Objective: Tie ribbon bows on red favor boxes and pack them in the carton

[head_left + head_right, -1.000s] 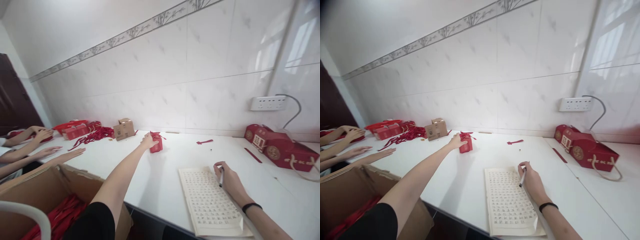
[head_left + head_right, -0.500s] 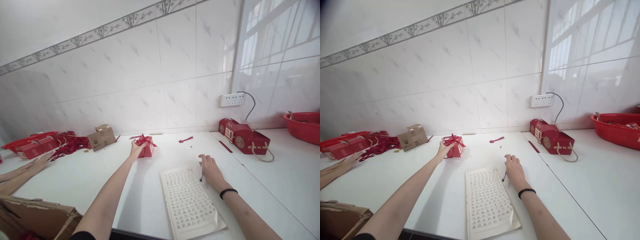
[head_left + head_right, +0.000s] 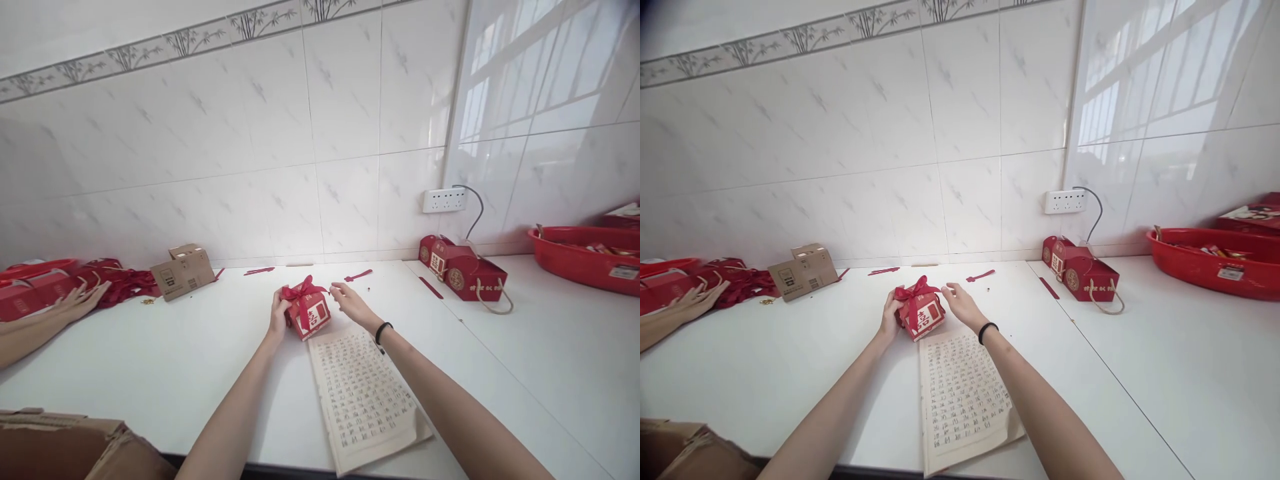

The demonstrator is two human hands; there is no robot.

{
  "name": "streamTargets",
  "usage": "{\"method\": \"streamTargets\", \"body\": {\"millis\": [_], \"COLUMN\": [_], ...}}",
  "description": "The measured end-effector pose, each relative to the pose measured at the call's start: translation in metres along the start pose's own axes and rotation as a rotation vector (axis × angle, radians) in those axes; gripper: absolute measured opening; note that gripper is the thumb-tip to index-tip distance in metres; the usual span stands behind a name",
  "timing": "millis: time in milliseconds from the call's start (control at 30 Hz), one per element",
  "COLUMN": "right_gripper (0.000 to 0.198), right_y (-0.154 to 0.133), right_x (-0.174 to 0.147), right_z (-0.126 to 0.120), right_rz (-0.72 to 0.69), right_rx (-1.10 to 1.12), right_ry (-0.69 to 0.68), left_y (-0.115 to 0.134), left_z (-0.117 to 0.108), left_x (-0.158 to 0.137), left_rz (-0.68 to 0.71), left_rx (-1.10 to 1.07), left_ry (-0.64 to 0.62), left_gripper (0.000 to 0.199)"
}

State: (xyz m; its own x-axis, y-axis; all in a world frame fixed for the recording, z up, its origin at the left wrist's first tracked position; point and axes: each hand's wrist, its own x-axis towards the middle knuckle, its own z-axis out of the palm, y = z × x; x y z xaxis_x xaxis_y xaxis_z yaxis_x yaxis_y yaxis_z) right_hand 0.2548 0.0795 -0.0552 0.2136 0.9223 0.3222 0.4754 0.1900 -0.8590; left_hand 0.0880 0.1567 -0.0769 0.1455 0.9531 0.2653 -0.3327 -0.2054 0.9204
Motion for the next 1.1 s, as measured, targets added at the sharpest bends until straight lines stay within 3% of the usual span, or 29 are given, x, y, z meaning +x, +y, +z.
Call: {"method": "streamTargets", "body": {"millis": [100, 200, 333, 500, 667, 833, 967, 1100], "right_gripper": [0.032, 0.026, 0.035, 0.033, 0.028, 0.028, 0.029, 0.025], "right_y": [-0.002, -0.001, 0.003, 0.000, -0.002, -0.004, -0.010, -0.014], "right_x": [0.000, -0.014, -0.034, -0.048, -0.053, -0.055, -0.057, -0.059], "right_z": [0.004, -0.001, -0.015, -0.021, -0.017, -0.021, -0.028, -0.032], "right_rz": [0.002, -0.005, 0.009, 0.037, 0.037, -0.029, -0.059, -0.038], "right_rx": [0.073, 0.111, 0.083, 0.039, 0.107, 0.125, 0.165, 0.168], "right_ry": [-0.089, -0.087, -0.106, -0.074, -0.031, -0.068, -0.223, -0.325], "left_y": [0.007, 0.012, 0.015, 0.036, 0.048, 0.039, 0.037, 0.038], "left_z": [0.005, 0.010, 0.013, 0.022, 0.027, 0.024, 0.025, 0.026], "left_x": [-0.011, -0.021, -0.026, -0.029, -0.032, -0.039, -0.041, -0.040], "left_rz": [0.044, 0.142, 0.245, 0.433, 0.555, 0.552, 0.490, 0.477], "left_rx": [0.035, 0.136, 0.237, 0.458, 0.733, 0.729, 0.727, 0.716], "left_ry": [-0.065, -0.190, -0.348, -0.354, -0.518, -0.442, -0.366, -0.367], "left_gripper": [0.047, 0.051, 0.049, 0.039, 0.016, 0.007, 0.008, 0.007]}}
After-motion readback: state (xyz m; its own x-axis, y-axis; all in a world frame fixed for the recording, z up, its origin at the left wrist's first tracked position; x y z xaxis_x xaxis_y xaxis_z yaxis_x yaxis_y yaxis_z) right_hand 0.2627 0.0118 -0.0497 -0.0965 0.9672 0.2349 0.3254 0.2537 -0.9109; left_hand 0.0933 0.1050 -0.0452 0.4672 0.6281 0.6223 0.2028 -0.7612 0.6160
